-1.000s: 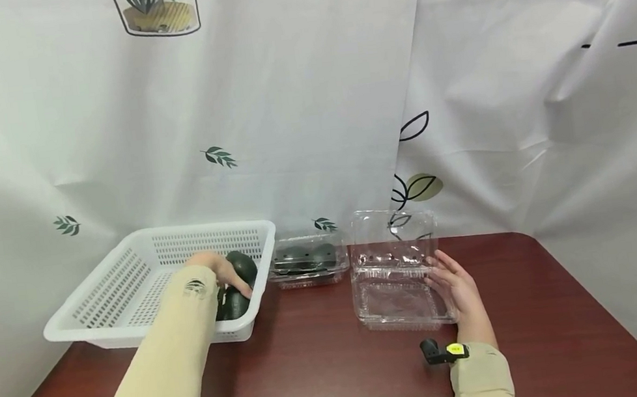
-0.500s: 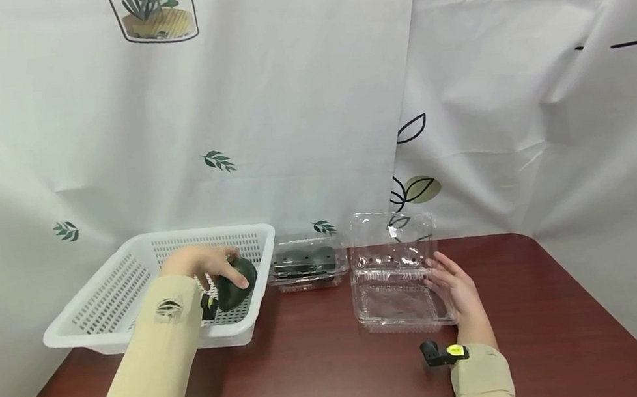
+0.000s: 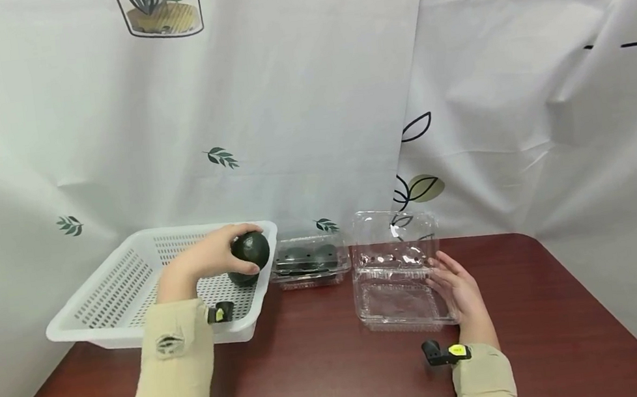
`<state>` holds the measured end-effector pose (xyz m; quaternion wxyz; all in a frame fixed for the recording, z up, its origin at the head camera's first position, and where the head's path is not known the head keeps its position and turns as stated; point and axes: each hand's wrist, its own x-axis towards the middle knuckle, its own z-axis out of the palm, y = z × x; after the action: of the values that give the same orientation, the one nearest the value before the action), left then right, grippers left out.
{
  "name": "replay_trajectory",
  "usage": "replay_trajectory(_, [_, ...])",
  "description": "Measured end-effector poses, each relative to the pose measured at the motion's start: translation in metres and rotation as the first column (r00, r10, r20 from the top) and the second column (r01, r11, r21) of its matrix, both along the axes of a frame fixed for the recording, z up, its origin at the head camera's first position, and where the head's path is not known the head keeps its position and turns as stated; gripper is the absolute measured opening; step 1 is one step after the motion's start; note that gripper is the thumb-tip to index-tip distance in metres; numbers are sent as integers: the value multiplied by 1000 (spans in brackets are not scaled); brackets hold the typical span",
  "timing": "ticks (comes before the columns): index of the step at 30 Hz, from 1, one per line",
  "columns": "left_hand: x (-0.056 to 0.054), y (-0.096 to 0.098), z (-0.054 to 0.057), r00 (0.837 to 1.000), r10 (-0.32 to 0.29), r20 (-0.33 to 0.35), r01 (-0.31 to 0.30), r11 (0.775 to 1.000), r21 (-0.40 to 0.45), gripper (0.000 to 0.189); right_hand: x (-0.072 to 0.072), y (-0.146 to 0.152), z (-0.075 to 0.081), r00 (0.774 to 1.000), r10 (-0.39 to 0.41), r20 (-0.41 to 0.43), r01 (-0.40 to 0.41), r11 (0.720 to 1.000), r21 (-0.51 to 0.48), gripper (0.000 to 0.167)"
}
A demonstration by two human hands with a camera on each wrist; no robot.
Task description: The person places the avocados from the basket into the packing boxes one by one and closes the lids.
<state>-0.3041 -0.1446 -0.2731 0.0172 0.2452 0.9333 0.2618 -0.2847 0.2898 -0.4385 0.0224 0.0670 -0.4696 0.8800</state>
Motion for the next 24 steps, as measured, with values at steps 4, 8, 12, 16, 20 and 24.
replay_trajectory(4, [15, 4, -8, 997, 55, -52, -48, 992, 119, 73, 1, -2, -1, 1000, -5, 7, 5, 1000, 17, 34])
replay_trajectory(8, [22, 10, -14, 989, 95, -114, -69, 974, 216, 76, 2, -3, -2, 1000, -17, 15, 16, 1000, 24, 34])
replay_trajectory(12, [29, 15, -16, 973, 154, -171, -100, 952, 290, 81, 1, -2, -1, 999, -33, 33, 32, 999, 40, 38])
replay_trajectory(16, [35, 21, -18, 950, 213, -228, -124, 929, 349, 79, 1, -2, -1, 999, -34, 33, 33, 999, 42, 37])
replay_trajectory(20, [39, 25, -22, 926, 251, -281, -132, 915, 381, 72, 2, -1, -2, 1000, -15, 15, 14, 999, 30, 34])
replay_trajectory(24, [39, 32, -22, 907, 262, -330, -120, 912, 393, 70, 1, 1, -1, 1000, -14, 6, 14, 1000, 9, 34])
